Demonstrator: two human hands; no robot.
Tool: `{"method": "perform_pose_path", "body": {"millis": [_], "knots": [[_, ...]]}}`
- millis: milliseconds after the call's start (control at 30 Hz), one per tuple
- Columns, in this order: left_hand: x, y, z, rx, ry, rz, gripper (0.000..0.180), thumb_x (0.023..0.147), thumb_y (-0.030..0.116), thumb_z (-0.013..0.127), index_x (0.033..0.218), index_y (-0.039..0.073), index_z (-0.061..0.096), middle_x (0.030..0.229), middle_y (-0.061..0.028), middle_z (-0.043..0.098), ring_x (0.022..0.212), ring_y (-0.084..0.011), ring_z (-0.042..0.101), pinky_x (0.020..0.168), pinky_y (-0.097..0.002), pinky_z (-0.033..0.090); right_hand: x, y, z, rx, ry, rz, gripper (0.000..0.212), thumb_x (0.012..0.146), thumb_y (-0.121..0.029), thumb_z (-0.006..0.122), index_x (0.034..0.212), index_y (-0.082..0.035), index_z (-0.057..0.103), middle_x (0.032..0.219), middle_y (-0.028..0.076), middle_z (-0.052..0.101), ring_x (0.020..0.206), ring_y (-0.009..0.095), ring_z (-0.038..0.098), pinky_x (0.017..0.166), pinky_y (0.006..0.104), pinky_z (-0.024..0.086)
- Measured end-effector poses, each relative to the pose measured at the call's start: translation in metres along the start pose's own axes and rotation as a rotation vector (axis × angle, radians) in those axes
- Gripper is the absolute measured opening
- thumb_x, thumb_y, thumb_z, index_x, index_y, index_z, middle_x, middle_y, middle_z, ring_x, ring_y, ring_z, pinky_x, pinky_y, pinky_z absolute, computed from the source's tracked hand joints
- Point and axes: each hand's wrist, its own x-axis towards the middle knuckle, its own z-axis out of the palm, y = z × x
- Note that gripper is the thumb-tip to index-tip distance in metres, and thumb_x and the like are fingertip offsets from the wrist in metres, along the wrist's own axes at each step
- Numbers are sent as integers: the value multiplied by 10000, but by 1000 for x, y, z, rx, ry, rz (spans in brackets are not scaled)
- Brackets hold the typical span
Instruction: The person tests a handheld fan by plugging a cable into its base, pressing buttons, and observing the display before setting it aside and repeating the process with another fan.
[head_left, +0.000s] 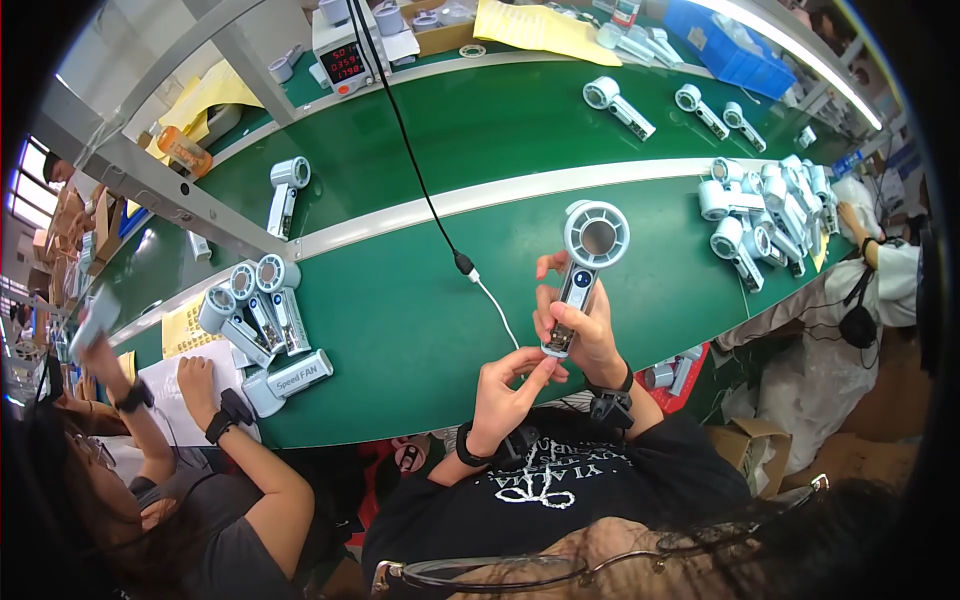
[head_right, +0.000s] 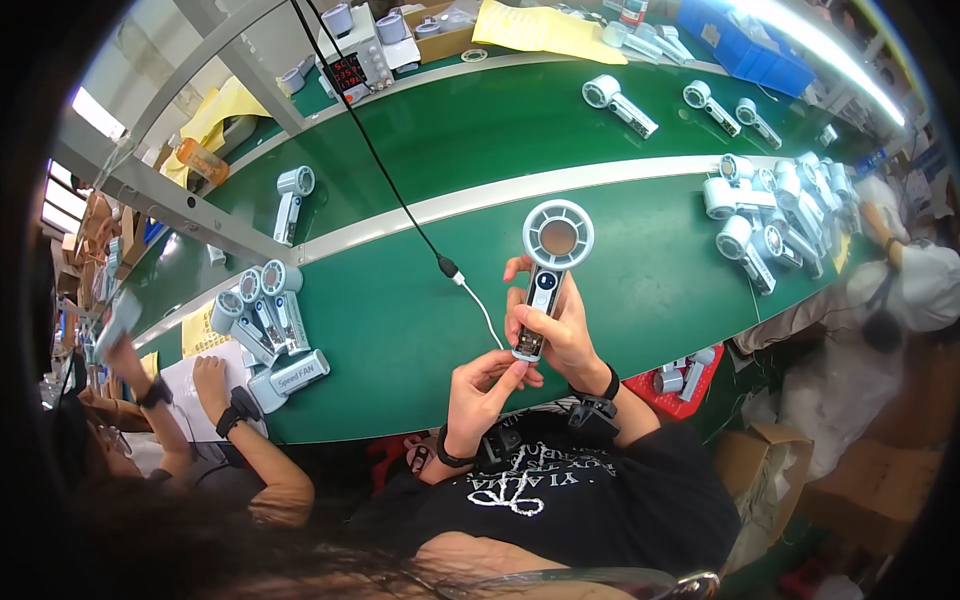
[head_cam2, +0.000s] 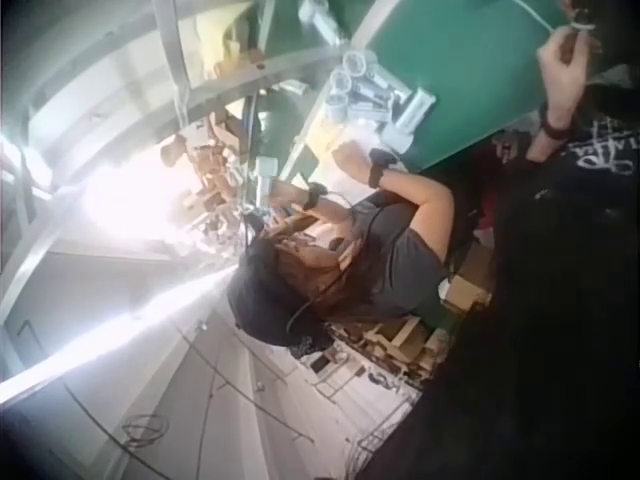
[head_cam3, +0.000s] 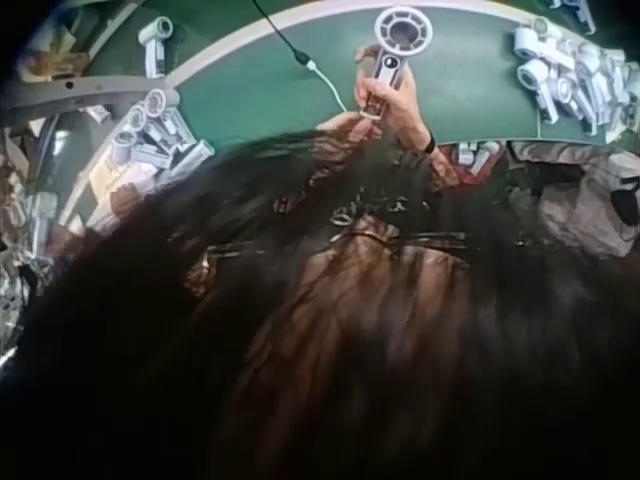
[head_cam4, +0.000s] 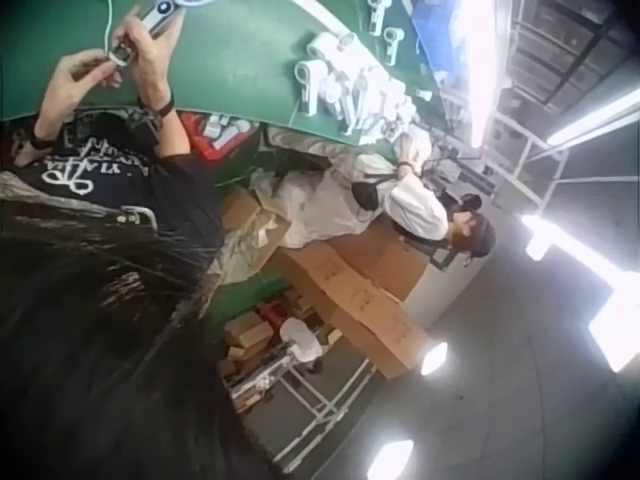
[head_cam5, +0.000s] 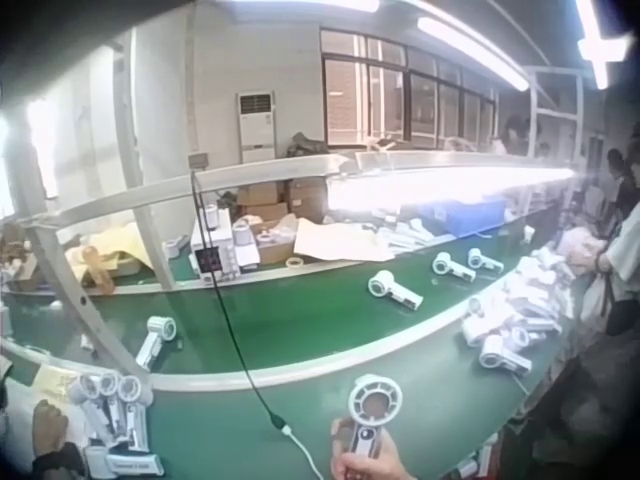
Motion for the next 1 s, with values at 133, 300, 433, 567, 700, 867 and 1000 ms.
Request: {"method": "perform_pose_path", "body": {"millis": [133,300,433,567,700,867,1000], "knots": [[-1,-1,-1,-13,43,-5,143,905,49,613,962,-77,647,860,-101,699,794,-152,683,712,-234,520,-1,-4,-2,-72,-38,33,572,796,-96,665,1255,6,339,1139,154,440,648,162,563,515,274,505],[-3,-8,-4,39,99,20,132,838,30,687,929,-64,671,858,-89,702,780,-137,675,706,-230,509,-1,1,2,-156,-63,8,620,797,-161,674,1271,17,315,1119,155,457,720,189,597,574,310,536],[-4,-8,-6,122,163,98,130,794,14,718,901,-52,683,846,-91,702,763,-139,668,690,-238,504,-2,0,15,-166,37,4,651,823,-187,667,1309,7,279,1115,150,466,774,209,601,622,341,547],[-2,-3,-5,299,223,194,129,779,-3,720,899,-43,690,845,-102,703,755,-148,666,685,-246,506,-4,4,15,-121,12,50,651,863,-204,642,1348,-14,250,1116,138,464,797,194,581,613,335,535],[0,3,-8,404,209,221,123,783,-19,709,904,-38,702,860,-109,710,759,-152,671,700,-242,514,-3,10,9,-132,57,-47,610,907,-210,595,1377,-35,249,1111,122,463,754,164,555,583,301,505],[-10,-1,-24,430,185,246,104,791,18,711,881,-32,697,862,-118,709,734,-162,677,653,-256,512,39,-52,-5,187,47,-127,574,919,-235,583,1380,-47,297,1088,92,473,698,106,517,579,236,456],[-11,10,-27,410,246,259,98,793,5,706,882,-36,699,874,-119,712,758,-166,682,676,-253,520,118,-71,-55,-1260,-44,-262,545,845,-224,676,1289,-18,436,955,68,546,808,130,546,648,273,467]]}}
